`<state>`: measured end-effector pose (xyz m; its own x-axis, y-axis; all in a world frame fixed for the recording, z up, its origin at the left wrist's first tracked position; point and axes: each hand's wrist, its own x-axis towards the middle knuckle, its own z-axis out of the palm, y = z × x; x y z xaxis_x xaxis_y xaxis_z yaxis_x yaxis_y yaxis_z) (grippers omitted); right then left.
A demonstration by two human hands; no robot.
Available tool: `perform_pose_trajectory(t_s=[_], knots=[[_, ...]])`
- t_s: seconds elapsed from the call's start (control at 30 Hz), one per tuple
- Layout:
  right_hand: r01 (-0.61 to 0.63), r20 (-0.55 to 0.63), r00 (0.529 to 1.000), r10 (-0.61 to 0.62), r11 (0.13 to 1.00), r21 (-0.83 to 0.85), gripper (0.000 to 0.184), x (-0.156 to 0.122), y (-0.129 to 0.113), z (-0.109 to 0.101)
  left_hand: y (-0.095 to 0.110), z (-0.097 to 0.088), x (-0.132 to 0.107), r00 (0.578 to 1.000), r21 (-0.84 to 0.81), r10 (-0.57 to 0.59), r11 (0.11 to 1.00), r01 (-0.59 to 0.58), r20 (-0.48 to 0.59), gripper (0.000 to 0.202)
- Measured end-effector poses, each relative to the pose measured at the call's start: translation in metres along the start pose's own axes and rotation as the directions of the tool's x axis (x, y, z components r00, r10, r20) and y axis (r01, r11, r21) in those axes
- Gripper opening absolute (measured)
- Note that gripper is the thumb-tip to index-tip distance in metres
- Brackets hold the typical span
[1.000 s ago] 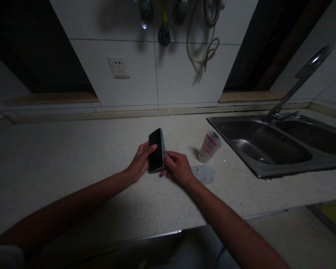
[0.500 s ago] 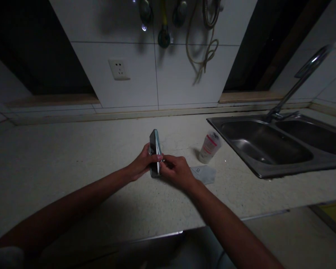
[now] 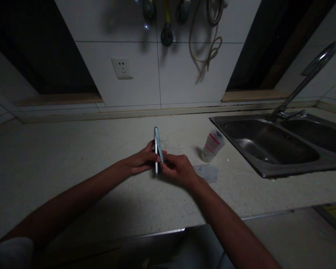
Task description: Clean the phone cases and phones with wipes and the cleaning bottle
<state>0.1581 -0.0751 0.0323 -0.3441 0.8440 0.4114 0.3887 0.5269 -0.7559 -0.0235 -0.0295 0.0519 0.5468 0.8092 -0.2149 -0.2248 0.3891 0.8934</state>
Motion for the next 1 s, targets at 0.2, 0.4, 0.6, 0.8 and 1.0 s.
perform_pose_trajectory(t_s=[0.2, 0.4, 0.6, 0.8, 1.0], knots=[[-0.027, 0.010, 1.000, 0.027, 0.999, 0.043, 0.044, -0.001, 0.005, 0.000, -0.007, 0.004, 0.003, 0.997, -0.187, 0.059, 0.980, -0.068, -0.054, 0.056], [0.082, 0.077, 0.994, -0.081, 0.997, -0.012, 0.053, 0.002, 0.013, 0.005, -0.014, 0.001, 0.007, 0.995, -0.382, -0.057, 0.924, 0.021, -0.084, 0.021], [0.169, 0.037, 0.985, -0.167, 0.981, -0.098, 0.040, 0.002, 0.009, 0.007, -0.018, 0.001, 0.006, 0.996, -0.463, -0.054, 0.886, 0.013, -0.075, 0.023], [0.177, 0.020, 0.983, -0.180, 0.932, -0.315, 0.037, 0.000, 0.006, 0.012, -0.017, -0.005, 0.007, 0.993, -0.472, -0.109, 0.879, 0.073, -0.050, 0.021], [0.043, -0.036, 0.997, -0.064, 0.901, -0.433, 0.028, 0.001, 0.006, 0.016, -0.024, -0.008, 0.012, 0.997, -0.464, -0.055, 0.886, 0.023, -0.055, 0.020]])
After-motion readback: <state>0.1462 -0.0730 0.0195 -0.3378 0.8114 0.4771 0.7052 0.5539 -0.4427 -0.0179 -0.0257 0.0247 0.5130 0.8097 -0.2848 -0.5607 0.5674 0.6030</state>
